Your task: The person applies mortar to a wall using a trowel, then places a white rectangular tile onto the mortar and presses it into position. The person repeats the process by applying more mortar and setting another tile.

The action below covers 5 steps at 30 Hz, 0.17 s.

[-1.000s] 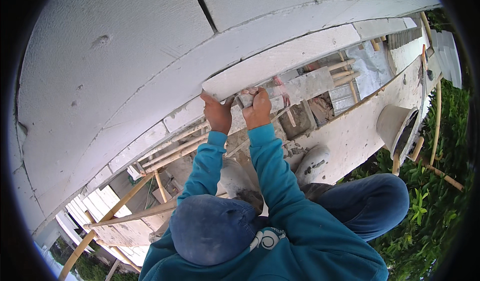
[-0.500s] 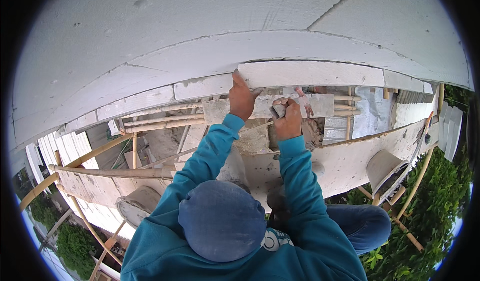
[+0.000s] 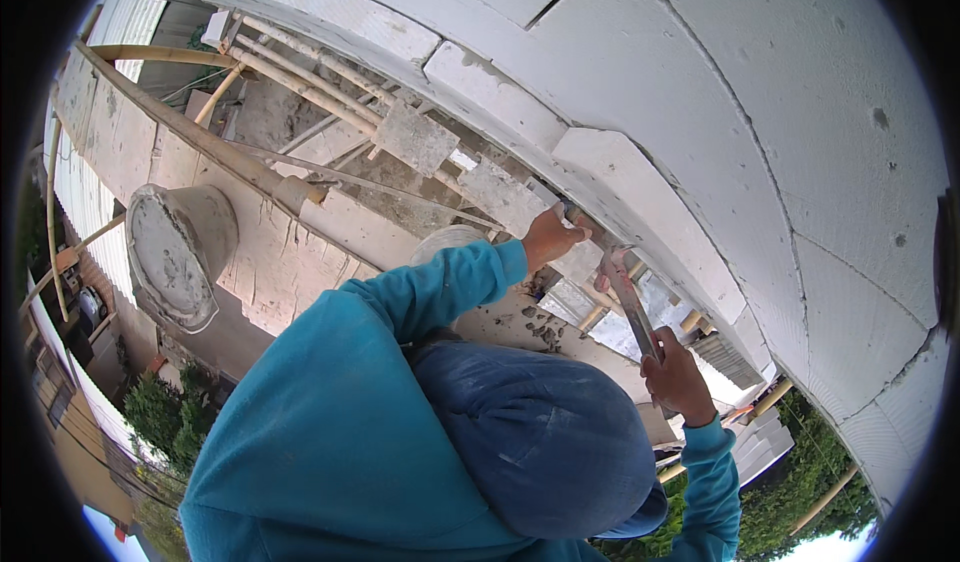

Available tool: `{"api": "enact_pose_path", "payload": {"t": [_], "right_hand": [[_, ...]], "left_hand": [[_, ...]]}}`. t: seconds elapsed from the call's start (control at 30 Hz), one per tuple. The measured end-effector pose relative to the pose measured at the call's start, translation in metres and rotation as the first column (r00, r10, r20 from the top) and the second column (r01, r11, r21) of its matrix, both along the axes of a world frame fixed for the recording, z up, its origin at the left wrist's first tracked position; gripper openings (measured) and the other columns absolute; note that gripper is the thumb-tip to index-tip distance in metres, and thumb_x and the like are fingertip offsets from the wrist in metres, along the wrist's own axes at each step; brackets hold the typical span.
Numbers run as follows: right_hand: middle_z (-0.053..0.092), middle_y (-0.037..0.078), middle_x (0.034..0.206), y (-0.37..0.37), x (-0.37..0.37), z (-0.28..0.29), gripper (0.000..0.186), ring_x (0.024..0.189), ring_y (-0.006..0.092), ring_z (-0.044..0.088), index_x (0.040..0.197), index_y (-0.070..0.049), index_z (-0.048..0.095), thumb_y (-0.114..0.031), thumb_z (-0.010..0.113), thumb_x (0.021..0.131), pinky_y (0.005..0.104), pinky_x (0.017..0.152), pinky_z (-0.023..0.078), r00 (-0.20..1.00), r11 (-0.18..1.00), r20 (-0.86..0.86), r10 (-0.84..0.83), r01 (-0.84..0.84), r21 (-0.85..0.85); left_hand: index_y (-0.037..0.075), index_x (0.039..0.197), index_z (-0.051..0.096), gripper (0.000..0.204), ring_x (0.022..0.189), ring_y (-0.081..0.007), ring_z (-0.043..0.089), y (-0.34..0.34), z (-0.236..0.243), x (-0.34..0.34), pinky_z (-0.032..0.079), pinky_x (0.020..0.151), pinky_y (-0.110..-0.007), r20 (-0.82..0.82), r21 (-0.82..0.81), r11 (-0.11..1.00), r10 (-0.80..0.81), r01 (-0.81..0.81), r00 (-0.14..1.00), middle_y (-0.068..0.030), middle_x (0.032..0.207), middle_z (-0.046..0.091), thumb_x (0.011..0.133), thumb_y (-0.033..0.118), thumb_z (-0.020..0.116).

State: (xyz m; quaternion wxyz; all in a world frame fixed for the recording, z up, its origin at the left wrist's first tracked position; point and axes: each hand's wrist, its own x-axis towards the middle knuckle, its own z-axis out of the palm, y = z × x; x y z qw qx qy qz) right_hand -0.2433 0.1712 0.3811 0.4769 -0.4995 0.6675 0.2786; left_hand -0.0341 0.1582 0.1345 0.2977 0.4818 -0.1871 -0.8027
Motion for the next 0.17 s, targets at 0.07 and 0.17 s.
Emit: {"api": "enact_pose_path", "payload": {"t": [0.07,0.17], "right_hand": [[0.063,0.029,0.086,-0.018,0.031,0.040,0.029,0.076,0.0474,0.064,0.115,0.000,0.047,-0.005,0.059,0.088,0.0505,0.066,0.051,0.916,0.905,0.011,0.401,-0.394,-0.160],[0.061,0.028,0.079,-0.045,0.080,0.071,0.034,0.074,0.0471,0.063,0.122,0.001,0.050,-0.003,0.058,0.089,0.0470,0.067,0.049,0.873,0.838,0.072,0.483,-0.436,-0.329]], "left_hand": [[-0.009,0.146,0.023,0.092,0.137,-0.0361,0.040,-0.002,-0.002,-0.013,0.039,0.109,-0.038,-0.114,-0.053,0.993,0.098,-0.104,0.989,-0.0329,0.147,0.033,0.084,0.031,0.078],[-0.003,0.130,0.045,0.069,0.120,-0.0317,0.053,-0.007,-0.020,-0.040,0.044,0.101,-0.041,-0.170,-0.172,0.967,0.158,-0.187,0.973,-0.0226,0.131,0.053,0.080,0.028,0.081]]}}
